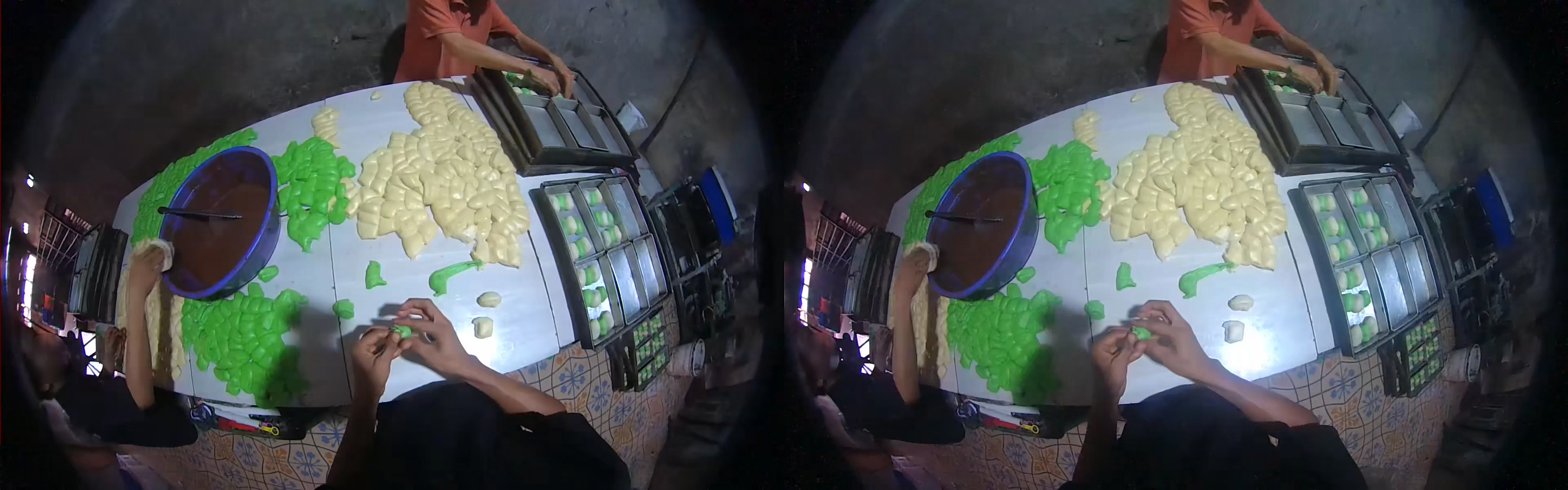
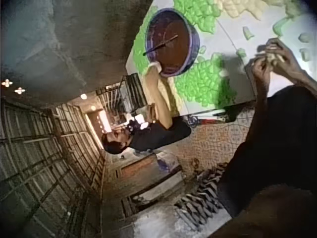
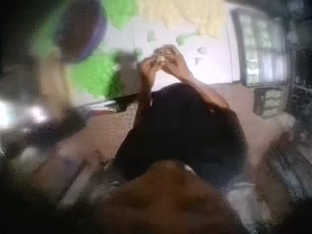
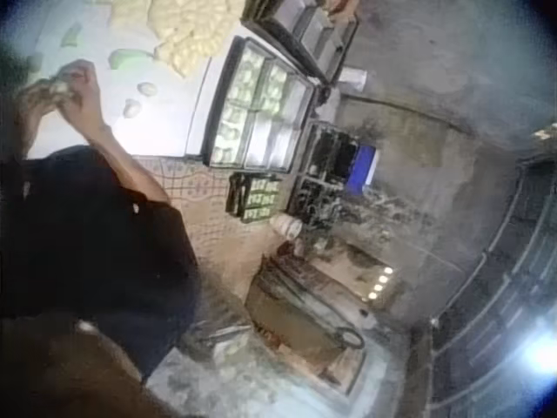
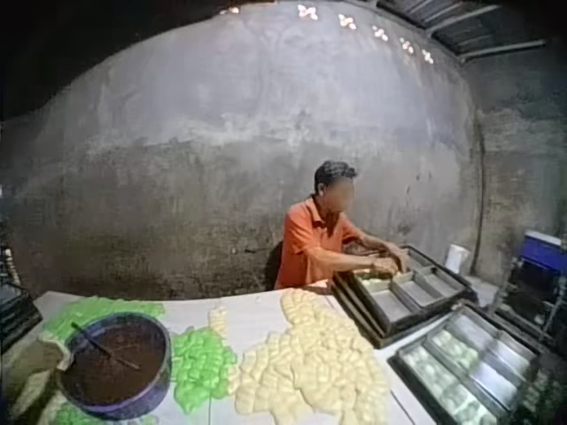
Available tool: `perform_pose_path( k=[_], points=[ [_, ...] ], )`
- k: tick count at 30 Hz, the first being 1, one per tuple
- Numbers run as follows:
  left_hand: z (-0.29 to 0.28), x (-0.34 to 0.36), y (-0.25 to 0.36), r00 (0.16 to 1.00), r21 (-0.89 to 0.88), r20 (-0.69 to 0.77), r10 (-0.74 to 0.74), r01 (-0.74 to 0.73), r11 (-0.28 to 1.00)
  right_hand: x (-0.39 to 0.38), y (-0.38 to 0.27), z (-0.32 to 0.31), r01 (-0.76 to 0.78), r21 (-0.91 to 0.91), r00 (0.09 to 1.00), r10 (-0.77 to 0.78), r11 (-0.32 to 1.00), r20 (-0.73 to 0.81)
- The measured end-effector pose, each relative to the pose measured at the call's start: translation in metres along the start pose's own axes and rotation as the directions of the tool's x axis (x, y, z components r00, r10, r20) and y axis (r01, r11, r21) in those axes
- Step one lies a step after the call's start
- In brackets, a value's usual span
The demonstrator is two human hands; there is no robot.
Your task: The person shapes portions of dough by hand, combines them into rolls, and arranges the shaped dough into baking pans.
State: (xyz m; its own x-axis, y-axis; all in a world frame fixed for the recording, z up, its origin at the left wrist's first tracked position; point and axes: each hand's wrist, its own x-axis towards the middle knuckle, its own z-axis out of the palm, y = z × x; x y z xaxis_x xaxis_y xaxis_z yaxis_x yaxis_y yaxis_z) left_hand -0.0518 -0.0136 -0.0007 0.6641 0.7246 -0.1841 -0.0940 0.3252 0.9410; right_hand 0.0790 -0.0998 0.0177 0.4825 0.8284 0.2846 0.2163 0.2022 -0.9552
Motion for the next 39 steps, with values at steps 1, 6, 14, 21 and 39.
perform_pose_path(
  k=[1, 6, 14, 21, 39],
  points=[
    [0.001, 0.0, 0.001, 0.99, 0.023, -0.029, -0.138, 0.139, 0.99, -0.003, -0.001, 0.001, 0.109, -0.139, 0.992, -0.1, 0.984, 0.071],
    [0.012, -0.005, -0.002, 0.996, 0.116, -0.058, -0.065, 0.071, 0.991, -0.015, 0.015, -0.005, -0.293, -0.009, 0.951, 0.292, 0.956, 0.104],
    [0.003, -0.008, -0.007, 0.977, -0.009, 0.093, 0.19, -0.19, 0.982, -0.022, 0.037, -0.015, -0.24, -0.029, 0.897, 0.233, 0.97, 0.375],
    [-0.004, -0.006, -0.016, 0.941, 0.432, -0.012, 0.338, -0.3, 0.851, -0.039, 0.037, -0.05, -0.033, -0.486, 0.993, 0.082, 0.873, 0.079],
    [0.018, -0.011, 0.0, 0.963, 0.133, -0.263, -0.05, 0.088, 0.987, 0.019, 0.004, 0.002, -0.12, -0.072, 0.987, 0.127, 0.99, 0.1]
  ],
)
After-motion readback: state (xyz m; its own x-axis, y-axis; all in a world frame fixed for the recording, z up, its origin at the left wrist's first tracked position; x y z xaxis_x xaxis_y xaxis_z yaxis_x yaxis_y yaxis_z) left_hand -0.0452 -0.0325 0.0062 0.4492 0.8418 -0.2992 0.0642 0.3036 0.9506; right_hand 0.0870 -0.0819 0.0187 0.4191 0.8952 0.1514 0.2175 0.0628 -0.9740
